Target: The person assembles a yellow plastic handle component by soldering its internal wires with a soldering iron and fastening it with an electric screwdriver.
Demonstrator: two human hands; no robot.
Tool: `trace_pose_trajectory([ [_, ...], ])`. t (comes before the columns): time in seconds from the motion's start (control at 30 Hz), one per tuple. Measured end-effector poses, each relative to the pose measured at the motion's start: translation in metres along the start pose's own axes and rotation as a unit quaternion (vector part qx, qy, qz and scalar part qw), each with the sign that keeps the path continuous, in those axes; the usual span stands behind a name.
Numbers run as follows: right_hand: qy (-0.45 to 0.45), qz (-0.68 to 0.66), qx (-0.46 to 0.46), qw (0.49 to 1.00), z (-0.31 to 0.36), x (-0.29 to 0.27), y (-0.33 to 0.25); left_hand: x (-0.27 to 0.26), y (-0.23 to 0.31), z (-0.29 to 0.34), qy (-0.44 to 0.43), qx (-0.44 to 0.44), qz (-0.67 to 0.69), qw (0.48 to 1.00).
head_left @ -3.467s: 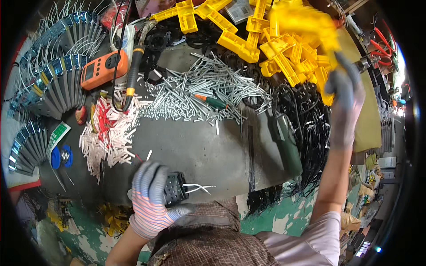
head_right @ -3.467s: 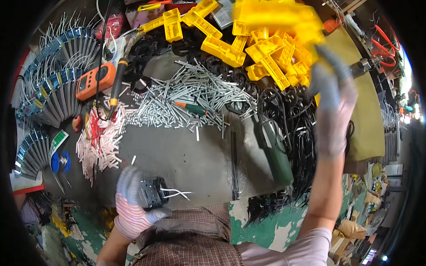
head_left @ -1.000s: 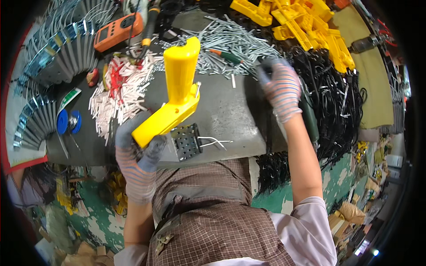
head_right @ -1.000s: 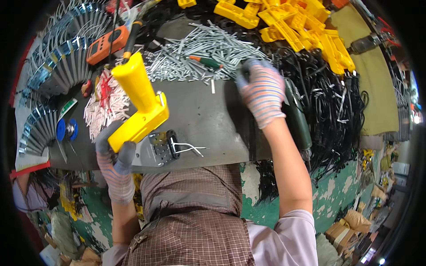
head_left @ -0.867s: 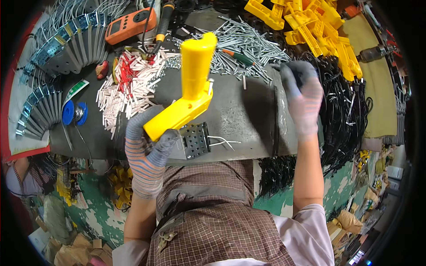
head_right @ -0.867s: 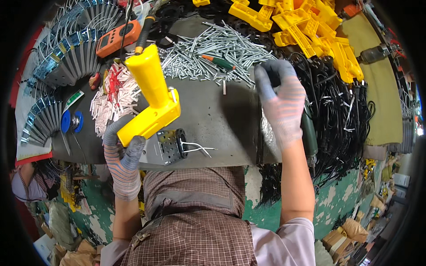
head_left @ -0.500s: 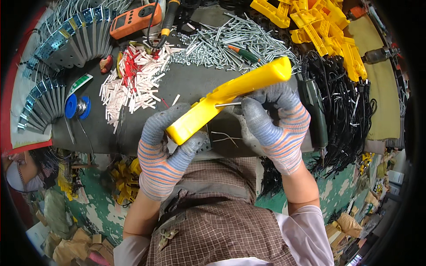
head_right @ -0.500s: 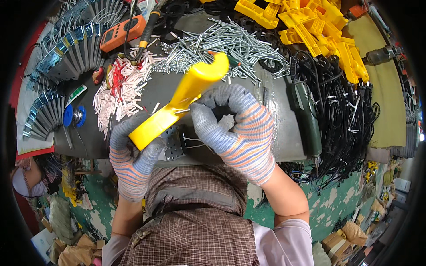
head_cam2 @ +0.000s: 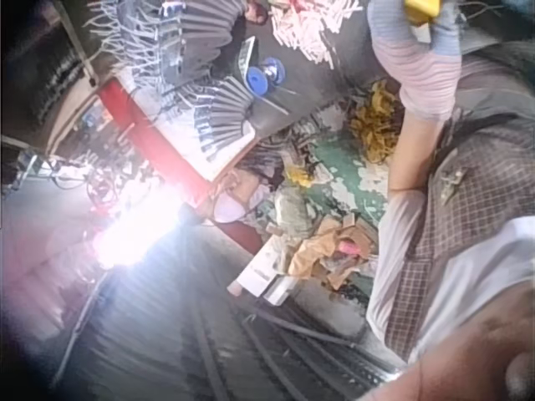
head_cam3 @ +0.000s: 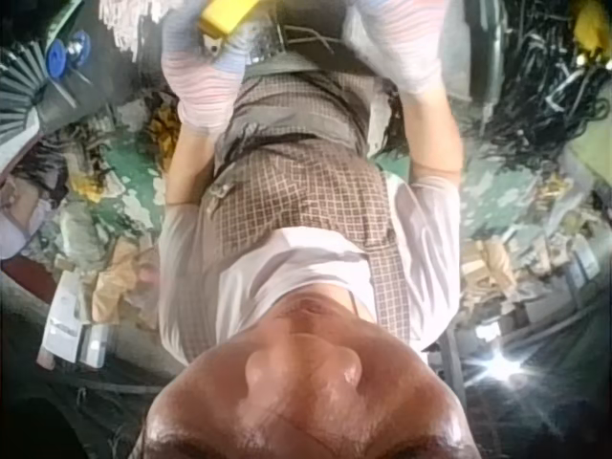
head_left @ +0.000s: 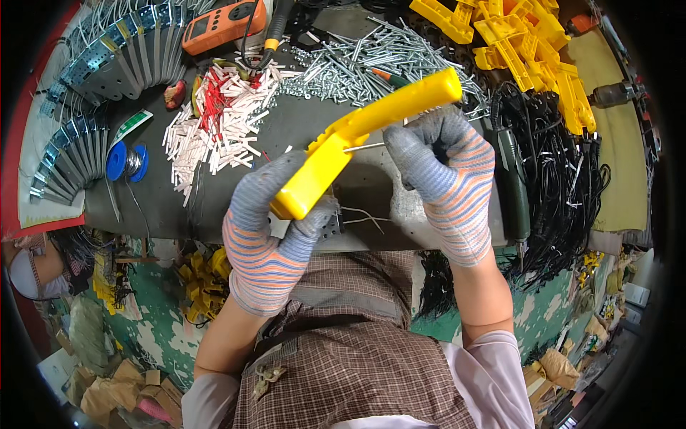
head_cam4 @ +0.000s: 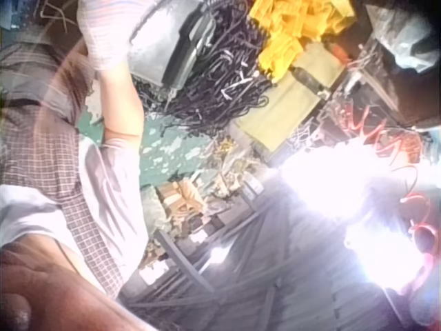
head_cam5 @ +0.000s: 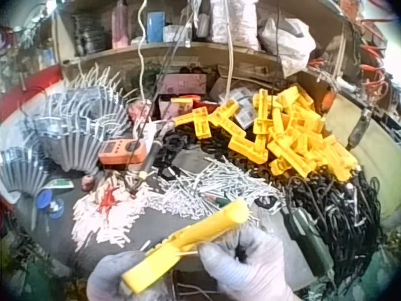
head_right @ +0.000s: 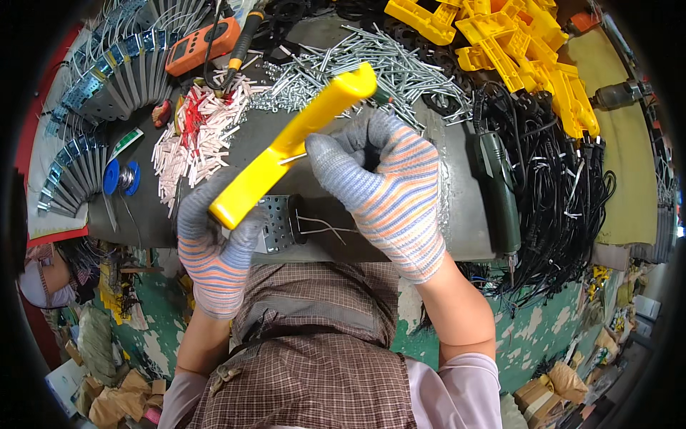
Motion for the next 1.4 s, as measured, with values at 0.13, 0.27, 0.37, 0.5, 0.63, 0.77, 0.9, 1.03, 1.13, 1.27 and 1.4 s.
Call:
trace_pose_trajectory([
  [0.13, 0.033, 0.089, -0.099, 0.991, 0.010, 0.004, -0.022, 0.005, -0.004, 0.000, 0.036, -0.033, 0.085, 0.995],
  [0.27, 0.021, 0.043, -0.152, 0.987, 0.017, 0.007, -0.036, 0.011, 0.002, -0.007, 0.006, -0.008, 0.073, 0.997],
  [0.37, -0.002, 0.029, -0.132, 0.991, 0.007, 0.010, -0.021, 0.015, 0.000, -0.005, 0.011, -0.031, 0.102, 0.994],
  [0.5, 0.080, 0.222, -0.297, 0.925, 0.019, 0.017, -0.036, 0.017, 0.002, -0.005, 0.020, -0.044, 0.140, 0.989],
  [0.63, 0.068, 0.256, -0.367, 0.892, 0.031, 0.008, -0.052, 0.008, -0.012, -0.002, 0.048, -0.100, 0.174, 0.979],
  [0.77, -0.046, 0.336, -0.367, 0.866, 0.036, 0.021, -0.048, 0.013, -0.012, -0.009, -0.005, -0.155, 0.260, 0.953],
  [0.9, -0.167, 0.297, -0.251, 0.906, 0.037, 0.012, -0.027, 0.012, -0.002, -0.025, -0.056, -0.167, 0.315, 0.932],
  [1.03, -0.080, 0.049, -0.093, 0.991, 0.056, -0.034, -0.001, 0.001, -0.005, -0.019, 0.013, -0.107, 0.312, 0.944],
  [1.13, -0.013, -0.095, 0.081, 0.992, 0.072, -0.036, 0.062, 0.018, -0.018, 0.005, -0.189, 0.004, 0.003, 0.982],
  [1.27, 0.012, -0.175, 0.133, 0.976, 0.066, -0.008, 0.083, 0.034, -0.019, 0.017, -0.236, 0.038, -0.129, 0.963],
  [1.4, -0.010, -0.155, 0.144, 0.977, 0.062, 0.003, 0.088, 0.036, -0.023, 0.018, -0.234, 0.049, -0.168, 0.956],
])
Point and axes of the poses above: each hand's wrist, its own z-axis away from the middle knuckle, its own x-axis out of the palm, y = z × x, the point moved 9 cm from there along -z, towards the middle knuckle, and after that the axes turned 12 degrees about x, right-handed, at the moved point
